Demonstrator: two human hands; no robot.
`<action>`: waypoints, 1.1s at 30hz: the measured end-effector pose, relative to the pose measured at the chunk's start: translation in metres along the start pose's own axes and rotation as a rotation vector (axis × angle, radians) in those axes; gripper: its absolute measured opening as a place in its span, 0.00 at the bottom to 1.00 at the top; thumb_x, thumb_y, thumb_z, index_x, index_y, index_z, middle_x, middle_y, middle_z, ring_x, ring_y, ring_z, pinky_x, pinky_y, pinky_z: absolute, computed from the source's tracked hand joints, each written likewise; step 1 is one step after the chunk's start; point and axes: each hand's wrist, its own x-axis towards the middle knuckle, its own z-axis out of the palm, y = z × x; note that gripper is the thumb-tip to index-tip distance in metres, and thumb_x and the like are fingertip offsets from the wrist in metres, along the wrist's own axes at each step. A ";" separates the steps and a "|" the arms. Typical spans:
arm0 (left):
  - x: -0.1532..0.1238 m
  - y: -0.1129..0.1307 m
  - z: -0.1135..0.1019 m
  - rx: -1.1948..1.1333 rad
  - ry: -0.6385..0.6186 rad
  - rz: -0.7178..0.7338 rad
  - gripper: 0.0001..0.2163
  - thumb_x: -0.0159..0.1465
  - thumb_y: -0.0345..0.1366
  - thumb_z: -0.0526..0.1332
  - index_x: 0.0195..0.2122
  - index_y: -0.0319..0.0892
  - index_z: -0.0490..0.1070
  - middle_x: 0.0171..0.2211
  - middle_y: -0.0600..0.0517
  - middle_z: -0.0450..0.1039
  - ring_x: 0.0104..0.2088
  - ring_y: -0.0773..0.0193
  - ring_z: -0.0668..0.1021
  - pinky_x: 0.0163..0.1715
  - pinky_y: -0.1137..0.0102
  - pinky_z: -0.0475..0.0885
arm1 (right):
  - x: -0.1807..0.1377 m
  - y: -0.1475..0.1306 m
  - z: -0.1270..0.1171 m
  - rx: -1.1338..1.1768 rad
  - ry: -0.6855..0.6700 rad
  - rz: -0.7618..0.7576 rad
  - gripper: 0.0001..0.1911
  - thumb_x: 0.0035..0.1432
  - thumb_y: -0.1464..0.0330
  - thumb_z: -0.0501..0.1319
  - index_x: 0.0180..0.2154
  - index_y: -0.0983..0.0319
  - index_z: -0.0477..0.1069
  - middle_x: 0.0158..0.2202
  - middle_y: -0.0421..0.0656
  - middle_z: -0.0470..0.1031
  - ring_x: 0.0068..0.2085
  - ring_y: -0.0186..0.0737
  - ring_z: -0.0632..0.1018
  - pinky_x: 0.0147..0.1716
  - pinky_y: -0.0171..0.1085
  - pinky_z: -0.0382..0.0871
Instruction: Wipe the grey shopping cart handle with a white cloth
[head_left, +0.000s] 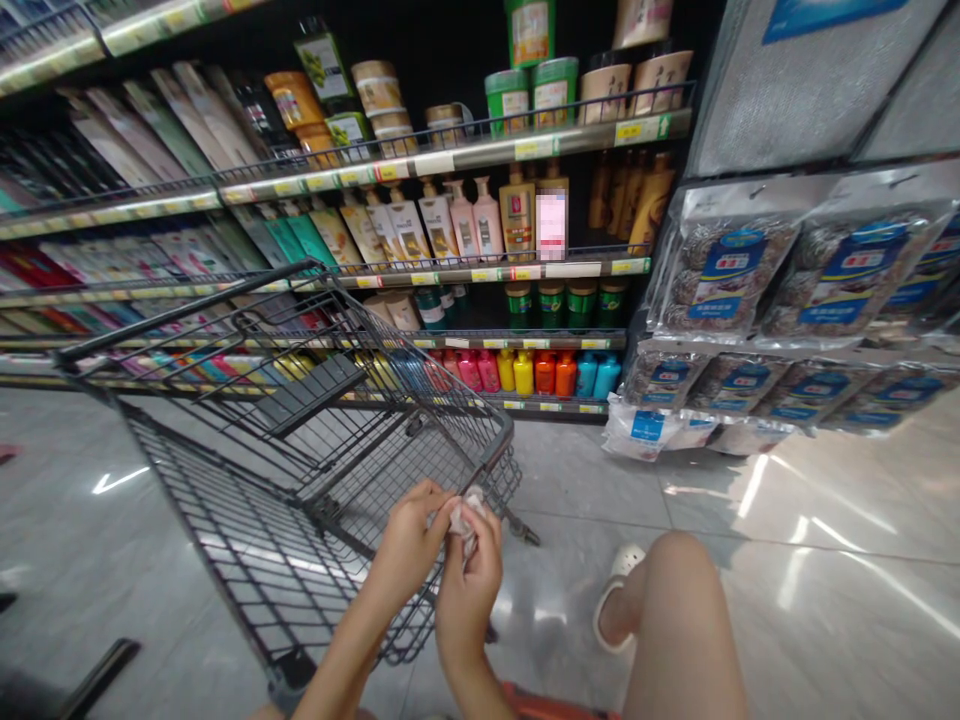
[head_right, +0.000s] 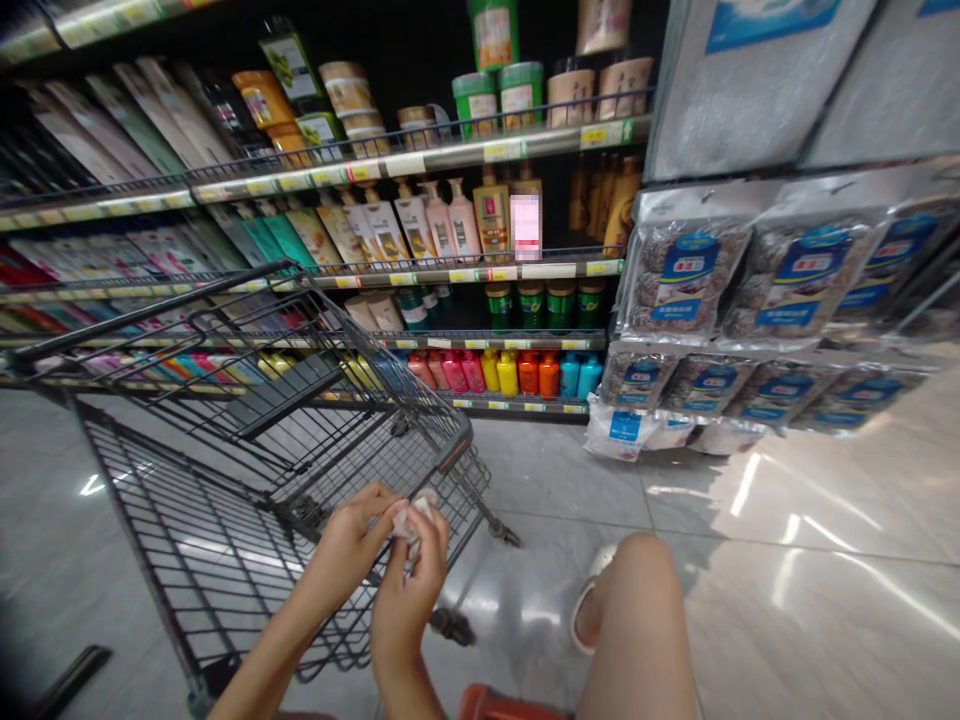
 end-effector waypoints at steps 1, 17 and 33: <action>0.000 0.000 0.000 -0.010 0.008 -0.007 0.18 0.63 0.42 0.50 0.24 0.41 0.73 0.25 0.50 0.69 0.30 0.63 0.72 0.33 0.71 0.68 | -0.007 0.002 0.000 0.000 -0.026 -0.004 0.13 0.59 0.68 0.55 0.44 0.60 0.72 0.50 0.50 0.70 0.53 0.44 0.71 0.51 0.44 0.66; -0.003 -0.003 0.005 -0.006 0.050 -0.032 0.18 0.64 0.43 0.49 0.26 0.42 0.74 0.25 0.51 0.69 0.29 0.64 0.72 0.32 0.70 0.67 | 0.114 0.021 -0.009 -0.035 0.222 -0.019 0.19 0.55 0.66 0.54 0.47 0.65 0.68 0.50 0.52 0.71 0.52 0.42 0.71 0.55 0.43 0.60; 0.005 -0.001 0.009 -0.021 0.052 -0.077 0.19 0.62 0.43 0.50 0.18 0.41 0.68 0.22 0.52 0.66 0.28 0.64 0.70 0.32 0.70 0.64 | 0.079 0.028 -0.010 -0.004 0.183 0.001 0.14 0.53 0.70 0.55 0.43 0.64 0.68 0.42 0.48 0.74 0.46 0.42 0.74 0.49 0.43 0.65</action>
